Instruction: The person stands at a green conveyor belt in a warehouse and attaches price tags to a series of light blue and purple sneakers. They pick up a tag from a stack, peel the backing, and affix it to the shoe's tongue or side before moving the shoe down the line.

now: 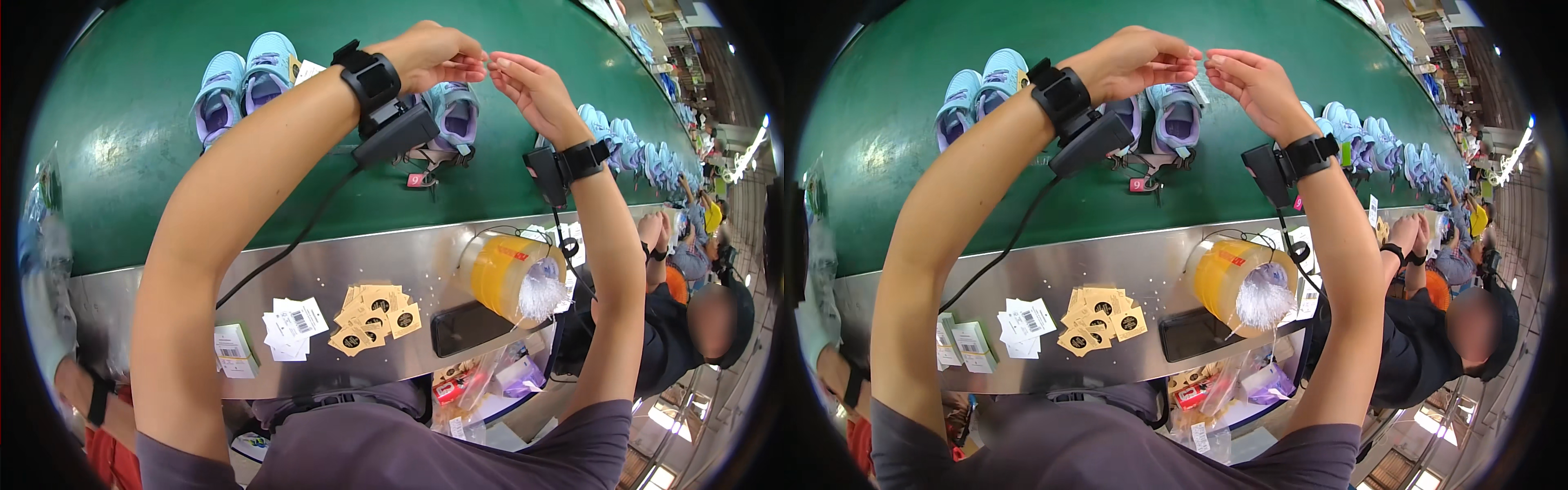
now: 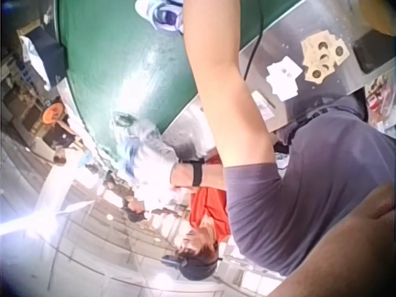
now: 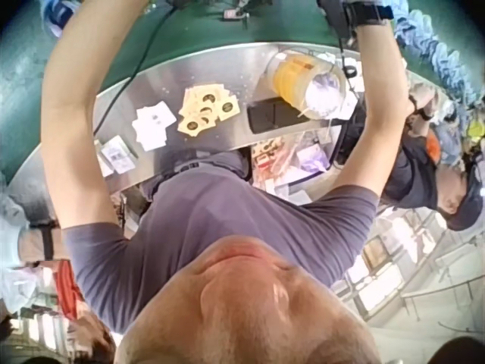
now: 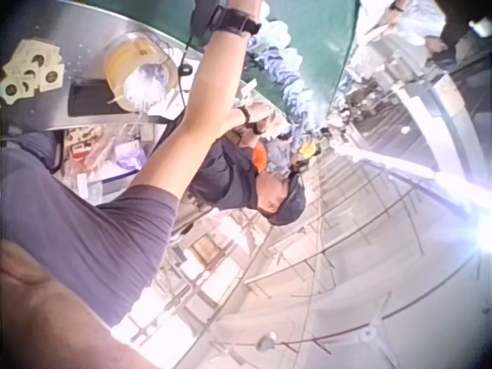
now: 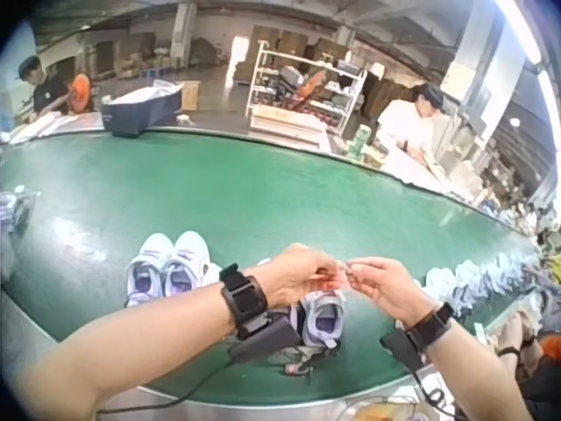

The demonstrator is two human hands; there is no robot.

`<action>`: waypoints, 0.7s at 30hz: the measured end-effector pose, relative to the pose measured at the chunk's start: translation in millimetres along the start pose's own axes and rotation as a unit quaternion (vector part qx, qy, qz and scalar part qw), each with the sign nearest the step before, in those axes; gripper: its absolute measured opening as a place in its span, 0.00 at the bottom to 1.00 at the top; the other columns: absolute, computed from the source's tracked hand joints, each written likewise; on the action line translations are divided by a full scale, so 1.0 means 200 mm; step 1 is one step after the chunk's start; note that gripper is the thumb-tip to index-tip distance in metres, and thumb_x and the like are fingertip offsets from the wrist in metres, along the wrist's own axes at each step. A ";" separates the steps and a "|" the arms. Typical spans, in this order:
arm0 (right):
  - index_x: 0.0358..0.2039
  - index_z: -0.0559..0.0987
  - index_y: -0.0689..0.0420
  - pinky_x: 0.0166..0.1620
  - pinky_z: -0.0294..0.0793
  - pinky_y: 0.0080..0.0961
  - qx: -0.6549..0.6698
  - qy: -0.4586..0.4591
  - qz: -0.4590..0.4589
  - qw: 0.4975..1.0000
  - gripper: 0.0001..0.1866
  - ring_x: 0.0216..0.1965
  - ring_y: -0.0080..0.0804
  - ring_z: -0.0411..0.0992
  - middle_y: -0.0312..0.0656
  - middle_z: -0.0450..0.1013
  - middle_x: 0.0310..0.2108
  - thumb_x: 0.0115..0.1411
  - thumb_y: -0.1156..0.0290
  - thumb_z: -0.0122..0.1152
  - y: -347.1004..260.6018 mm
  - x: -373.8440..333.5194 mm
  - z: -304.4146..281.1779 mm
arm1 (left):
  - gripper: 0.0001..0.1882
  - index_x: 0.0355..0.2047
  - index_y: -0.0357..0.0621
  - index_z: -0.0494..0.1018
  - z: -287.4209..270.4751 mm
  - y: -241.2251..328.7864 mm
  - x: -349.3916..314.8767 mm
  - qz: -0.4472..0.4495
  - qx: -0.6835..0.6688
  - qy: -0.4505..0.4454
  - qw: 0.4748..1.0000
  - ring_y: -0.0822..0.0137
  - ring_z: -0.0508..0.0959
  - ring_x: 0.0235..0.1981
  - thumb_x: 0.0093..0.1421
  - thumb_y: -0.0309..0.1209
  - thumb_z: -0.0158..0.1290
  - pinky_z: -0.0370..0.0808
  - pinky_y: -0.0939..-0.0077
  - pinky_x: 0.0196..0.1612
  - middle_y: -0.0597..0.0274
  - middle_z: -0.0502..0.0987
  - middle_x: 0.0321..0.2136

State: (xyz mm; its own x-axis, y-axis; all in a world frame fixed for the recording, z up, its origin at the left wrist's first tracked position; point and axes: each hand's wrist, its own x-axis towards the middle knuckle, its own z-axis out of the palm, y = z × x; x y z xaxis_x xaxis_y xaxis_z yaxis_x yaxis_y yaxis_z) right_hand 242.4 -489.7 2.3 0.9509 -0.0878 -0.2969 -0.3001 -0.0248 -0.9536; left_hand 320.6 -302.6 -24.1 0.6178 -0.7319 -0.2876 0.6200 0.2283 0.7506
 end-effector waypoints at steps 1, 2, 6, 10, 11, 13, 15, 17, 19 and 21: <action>0.50 0.71 0.66 0.49 0.74 0.21 0.072 -0.008 0.016 0.997 0.16 0.43 0.30 0.73 0.42 0.74 0.43 0.62 0.74 0.53 0.01 0.00 0.01 | 0.09 0.36 0.26 0.73 -0.01 -0.01 -0.02 0.020 0.003 0.015 1.000 0.65 0.78 0.30 0.56 0.21 0.53 0.79 0.76 0.38 0.52 0.75 0.31; 0.50 0.72 0.66 0.49 0.74 0.21 0.065 -0.006 0.013 0.998 0.16 0.44 0.30 0.73 0.43 0.74 0.43 0.62 0.74 0.53 0.01 -0.01 0.02 | 0.10 0.37 0.25 0.72 -0.02 -0.03 -0.05 0.040 0.005 0.030 0.999 0.64 0.78 0.31 0.56 0.21 0.53 0.80 0.76 0.39 0.51 0.75 0.32; 0.48 0.72 0.66 0.50 0.74 0.24 0.001 0.006 0.019 1.000 0.14 0.45 0.31 0.73 0.45 0.73 0.44 0.62 0.75 0.53 0.00 -0.02 0.02 | 0.09 0.39 0.27 0.72 0.00 -0.10 -0.06 0.073 0.029 0.076 0.994 0.63 0.79 0.33 0.57 0.20 0.52 0.80 0.76 0.41 0.51 0.75 0.33; 0.46 0.72 0.64 0.47 0.75 0.26 -0.044 -0.013 0.016 0.999 0.14 0.45 0.31 0.73 0.46 0.73 0.44 0.61 0.73 0.55 -0.01 -0.02 0.05 | 0.19 0.48 0.28 0.65 -0.02 -0.15 -0.06 0.093 0.036 0.025 0.995 0.63 0.80 0.33 0.57 0.22 0.54 0.79 0.76 0.41 0.51 0.76 0.33; 0.46 0.72 0.63 0.46 0.76 0.26 -0.058 -0.010 0.014 0.998 0.14 0.44 0.30 0.73 0.45 0.74 0.44 0.61 0.72 0.56 -0.02 -0.02 0.06 | 0.23 0.51 0.28 0.63 -0.02 -0.16 -0.07 0.101 0.046 0.008 0.994 0.64 0.80 0.33 0.57 0.23 0.55 0.79 0.77 0.41 0.51 0.76 0.33; 0.46 0.71 0.62 0.44 0.76 0.25 -0.084 -0.007 0.010 0.996 0.15 0.44 0.29 0.74 0.45 0.74 0.44 0.60 0.71 0.57 -0.04 -0.02 0.09 | 0.29 0.55 0.28 0.56 -0.01 -0.16 -0.08 0.099 0.078 0.030 0.992 0.64 0.80 0.33 0.56 0.23 0.56 0.79 0.77 0.41 0.50 0.77 0.34; 0.47 0.71 0.61 0.43 0.75 0.24 -0.111 -0.016 0.012 0.994 0.16 0.44 0.28 0.74 0.44 0.74 0.43 0.60 0.69 0.58 -0.04 -0.01 0.12 | 0.35 0.58 0.27 0.51 -0.02 -0.16 -0.09 0.100 0.091 0.038 0.990 0.64 0.79 0.32 0.55 0.23 0.57 0.78 0.77 0.40 0.50 0.77 0.33; 0.47 0.70 0.60 0.42 0.75 0.23 -0.121 -0.018 0.010 0.992 0.17 0.43 0.27 0.74 0.43 0.75 0.43 0.60 0.68 0.58 -0.04 -0.01 0.13 | 0.38 0.59 0.27 0.48 -0.05 -0.16 -0.08 0.104 0.087 0.024 0.990 0.65 0.79 0.32 0.55 0.24 0.57 0.78 0.78 0.40 0.51 0.76 0.32; 0.47 0.70 0.60 0.41 0.75 0.22 -0.114 -0.019 0.010 0.993 0.17 0.43 0.27 0.74 0.42 0.75 0.43 0.60 0.68 0.58 -0.04 -0.01 0.14 | 0.39 0.59 0.26 0.49 -0.06 -0.16 -0.08 0.113 0.087 0.013 0.990 0.66 0.79 0.31 0.54 0.25 0.59 0.77 0.77 0.40 0.53 0.76 0.31; 0.48 0.70 0.60 0.41 0.74 0.22 -0.110 -0.023 0.015 0.994 0.17 0.42 0.26 0.74 0.42 0.75 0.43 0.60 0.68 0.58 -0.03 -0.01 0.15 | 0.39 0.58 0.26 0.50 -0.08 -0.16 -0.09 0.115 0.091 0.012 0.989 0.66 0.78 0.31 0.53 0.27 0.60 0.77 0.77 0.40 0.55 0.76 0.30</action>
State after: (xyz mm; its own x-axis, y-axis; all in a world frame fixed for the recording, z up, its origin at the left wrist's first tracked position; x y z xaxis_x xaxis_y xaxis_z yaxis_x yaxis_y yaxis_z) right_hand 244.0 -459.5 7.9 0.9424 -0.0464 -0.3312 -0.3324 -0.2399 -0.9121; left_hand 297.0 -286.9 -52.4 0.7457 -0.6573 -0.1091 0.3655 0.2667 0.8918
